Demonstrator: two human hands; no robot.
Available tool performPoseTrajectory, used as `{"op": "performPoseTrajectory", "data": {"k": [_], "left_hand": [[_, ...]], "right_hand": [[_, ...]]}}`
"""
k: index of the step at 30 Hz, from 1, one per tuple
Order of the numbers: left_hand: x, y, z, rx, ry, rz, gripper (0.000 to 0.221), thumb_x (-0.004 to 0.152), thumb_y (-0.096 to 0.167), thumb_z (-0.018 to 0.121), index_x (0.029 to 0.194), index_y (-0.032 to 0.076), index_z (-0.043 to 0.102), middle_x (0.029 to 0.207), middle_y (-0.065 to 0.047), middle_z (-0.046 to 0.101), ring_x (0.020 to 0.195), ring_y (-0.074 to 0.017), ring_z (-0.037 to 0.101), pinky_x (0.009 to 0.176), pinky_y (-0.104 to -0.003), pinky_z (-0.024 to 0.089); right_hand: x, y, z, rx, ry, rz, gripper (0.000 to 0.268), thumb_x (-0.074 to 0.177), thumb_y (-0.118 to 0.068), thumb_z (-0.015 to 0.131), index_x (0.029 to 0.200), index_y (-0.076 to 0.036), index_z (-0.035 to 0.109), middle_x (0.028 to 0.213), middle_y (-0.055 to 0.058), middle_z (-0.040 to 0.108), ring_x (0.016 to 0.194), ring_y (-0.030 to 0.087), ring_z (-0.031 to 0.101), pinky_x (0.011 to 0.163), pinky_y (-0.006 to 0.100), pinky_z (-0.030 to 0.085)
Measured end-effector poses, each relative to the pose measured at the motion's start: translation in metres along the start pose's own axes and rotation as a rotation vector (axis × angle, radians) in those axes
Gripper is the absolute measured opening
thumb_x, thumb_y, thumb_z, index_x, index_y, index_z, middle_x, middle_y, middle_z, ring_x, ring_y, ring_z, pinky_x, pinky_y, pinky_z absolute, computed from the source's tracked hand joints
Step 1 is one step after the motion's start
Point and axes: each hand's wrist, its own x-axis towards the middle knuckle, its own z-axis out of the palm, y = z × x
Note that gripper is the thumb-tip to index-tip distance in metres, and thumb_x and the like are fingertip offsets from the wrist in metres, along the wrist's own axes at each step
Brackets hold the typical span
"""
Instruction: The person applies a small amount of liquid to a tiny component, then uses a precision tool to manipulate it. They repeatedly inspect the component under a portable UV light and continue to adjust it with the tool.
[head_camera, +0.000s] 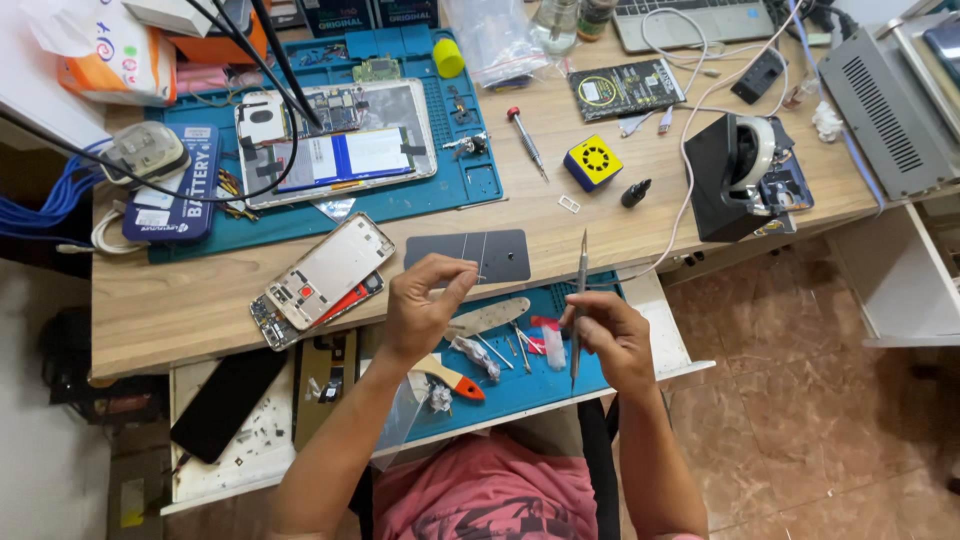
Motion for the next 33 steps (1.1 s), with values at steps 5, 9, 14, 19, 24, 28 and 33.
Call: {"op": "performPoseTrajectory", "data": {"k": [5, 9, 14, 19, 24, 28, 33], "left_hand": [[0.000, -0.002, 0.008, 0.015, -0.022, -0.036, 0.007, 0.083, 0.008, 0.065, 0.085, 0.003, 0.069, 0.081, -0.012, 0.068, 0.082, -0.0221, 0.067, 0.070, -0.031, 0.052], [-0.002, -0.004, 0.009, 0.093, -0.034, -0.009, 0.007, 0.084, 0.008, 0.063, 0.084, 0.004, 0.068, 0.086, -0.013, 0.069, 0.094, -0.0315, 0.063, 0.079, -0.039, 0.052], [-0.005, -0.010, 0.012, 0.165, -0.060, 0.038, 0.007, 0.085, 0.007, 0.060, 0.083, 0.002, 0.065, 0.089, -0.014, 0.069, 0.100, -0.0340, 0.060, 0.084, -0.045, 0.049], [-0.004, -0.017, 0.014, 0.235, -0.103, 0.046, 0.008, 0.087, 0.009, 0.058, 0.084, 0.003, 0.063, 0.094, -0.013, 0.068, 0.103, -0.0332, 0.058, 0.088, -0.045, 0.046], [-0.006, -0.024, 0.015, 0.304, -0.132, 0.017, 0.009, 0.088, 0.013, 0.058, 0.083, 0.007, 0.062, 0.095, -0.010, 0.069, 0.104, -0.0303, 0.058, 0.091, -0.044, 0.045], [-0.004, -0.020, 0.016, 0.291, -0.138, 0.006, 0.009, 0.088, 0.013, 0.057, 0.084, 0.007, 0.063, 0.095, -0.011, 0.069, 0.104, -0.0313, 0.058, 0.092, -0.045, 0.044], [-0.004, -0.018, 0.015, 0.239, -0.084, 0.004, 0.010, 0.089, 0.012, 0.056, 0.086, 0.007, 0.064, 0.091, -0.010, 0.069, 0.103, -0.0303, 0.058, 0.091, -0.044, 0.045]], "right_hand": [[0.008, 0.031, -0.002, 0.271, 0.014, -0.061, 0.032, 0.073, 0.002, 0.054, 0.104, 0.011, 0.053, 0.071, 0.026, 0.060, 0.060, 0.027, 0.059, 0.054, 0.034, 0.046], [0.007, 0.054, 0.003, -0.204, 0.222, -0.245, 0.014, 0.081, -0.011, 0.064, 0.078, 0.001, 0.059, 0.054, 0.010, 0.058, 0.043, 0.014, 0.051, 0.042, 0.025, 0.040], [0.007, 0.044, 0.021, -0.182, 0.222, -0.182, 0.024, 0.084, -0.013, 0.054, 0.099, 0.005, 0.060, 0.062, 0.014, 0.066, 0.056, 0.017, 0.063, 0.051, 0.027, 0.048], [0.012, 0.032, 0.031, -0.259, 0.212, -0.231, 0.019, 0.081, -0.008, 0.058, 0.094, 0.004, 0.066, 0.068, 0.015, 0.069, 0.061, 0.022, 0.067, 0.059, 0.030, 0.051], [0.004, 0.047, 0.029, -0.214, 0.304, -0.122, 0.019, 0.079, -0.004, 0.059, 0.095, 0.006, 0.063, 0.071, 0.017, 0.069, 0.068, 0.023, 0.067, 0.062, 0.032, 0.052], [0.009, 0.046, 0.031, -0.062, 0.355, 0.018, 0.017, 0.079, 0.000, 0.060, 0.094, 0.008, 0.062, 0.076, 0.020, 0.068, 0.075, 0.023, 0.067, 0.066, 0.032, 0.052], [0.011, 0.058, 0.029, 0.258, 0.492, 0.210, 0.015, 0.081, -0.003, 0.061, 0.093, 0.007, 0.062, 0.082, 0.018, 0.064, 0.076, 0.024, 0.065, 0.065, 0.029, 0.052]]}}
